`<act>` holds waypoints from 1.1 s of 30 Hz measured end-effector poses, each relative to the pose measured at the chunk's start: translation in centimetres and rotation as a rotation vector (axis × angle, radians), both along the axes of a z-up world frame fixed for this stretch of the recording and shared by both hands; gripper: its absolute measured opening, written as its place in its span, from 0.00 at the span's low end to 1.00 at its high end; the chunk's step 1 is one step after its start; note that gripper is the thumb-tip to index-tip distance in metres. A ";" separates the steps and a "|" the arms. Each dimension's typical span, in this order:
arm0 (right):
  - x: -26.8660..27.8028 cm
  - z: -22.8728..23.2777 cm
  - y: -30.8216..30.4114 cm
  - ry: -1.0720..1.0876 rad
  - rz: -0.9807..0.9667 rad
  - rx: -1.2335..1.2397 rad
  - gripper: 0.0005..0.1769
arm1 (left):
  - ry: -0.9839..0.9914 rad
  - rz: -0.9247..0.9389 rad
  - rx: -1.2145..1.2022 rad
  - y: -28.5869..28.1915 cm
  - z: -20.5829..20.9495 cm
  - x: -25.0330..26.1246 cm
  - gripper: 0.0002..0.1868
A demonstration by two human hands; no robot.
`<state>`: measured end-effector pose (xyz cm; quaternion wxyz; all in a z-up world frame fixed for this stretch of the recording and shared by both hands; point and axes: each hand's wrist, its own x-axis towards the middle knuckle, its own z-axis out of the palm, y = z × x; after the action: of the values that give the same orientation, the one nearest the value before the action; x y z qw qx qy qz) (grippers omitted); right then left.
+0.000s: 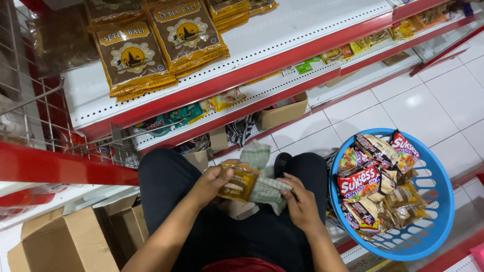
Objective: The recorder sits on the floor of a grocery store, picks up product packets from a shelf, wipes them clean with a cloth, and places them into a blue shopping basket.
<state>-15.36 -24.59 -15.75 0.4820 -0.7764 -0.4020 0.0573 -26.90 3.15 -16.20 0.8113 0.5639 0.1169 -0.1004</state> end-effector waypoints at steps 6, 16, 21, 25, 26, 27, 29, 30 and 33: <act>0.4 -5.2 -2.5 0.703 0.037 0.172 0.10 | -0.085 0.275 -0.183 0.3 -1.7 -0.4 0.28; 1.0 3.2 1.7 0.113 0.225 0.184 0.12 | -0.362 -0.342 0.240 0.7 1.5 0.8 0.21; 0.7 -2.0 2.3 0.679 0.277 0.197 0.12 | -0.207 -0.437 0.043 -0.7 1.5 1.5 0.26; 0.6 -5.1 2.3 0.817 0.076 0.149 0.11 | 0.028 -0.224 -0.050 -1.3 -0.1 2.1 0.31; 0.7 -4.2 2.6 0.983 -0.033 0.236 0.12 | 0.159 -0.069 -0.190 -1.4 -0.1 2.1 0.31; 0.8 -3.4 2.9 1.145 -0.149 0.326 0.13 | 0.289 0.086 -0.327 -1.4 -0.2 2.3 0.31; 1.3 -1.9 2.7 1.282 -0.146 0.383 0.18 | 0.306 0.122 -0.416 -1.1 0.4 2.3 0.32; 1.5 -1.2 2.6 1.418 -0.139 0.441 0.24 | 0.322 0.161 -0.504 -0.9 0.7 2.3 0.34; 2.0 -2.7 1.4 1.643 -0.190 0.440 0.26 | 0.395 0.312 -0.511 0.1 0.2 1.9 0.33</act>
<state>-13.37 -23.19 -18.44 0.7630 -0.4074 0.1399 0.4819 -24.95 3.28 -15.95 0.8935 0.2878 0.3272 -0.1086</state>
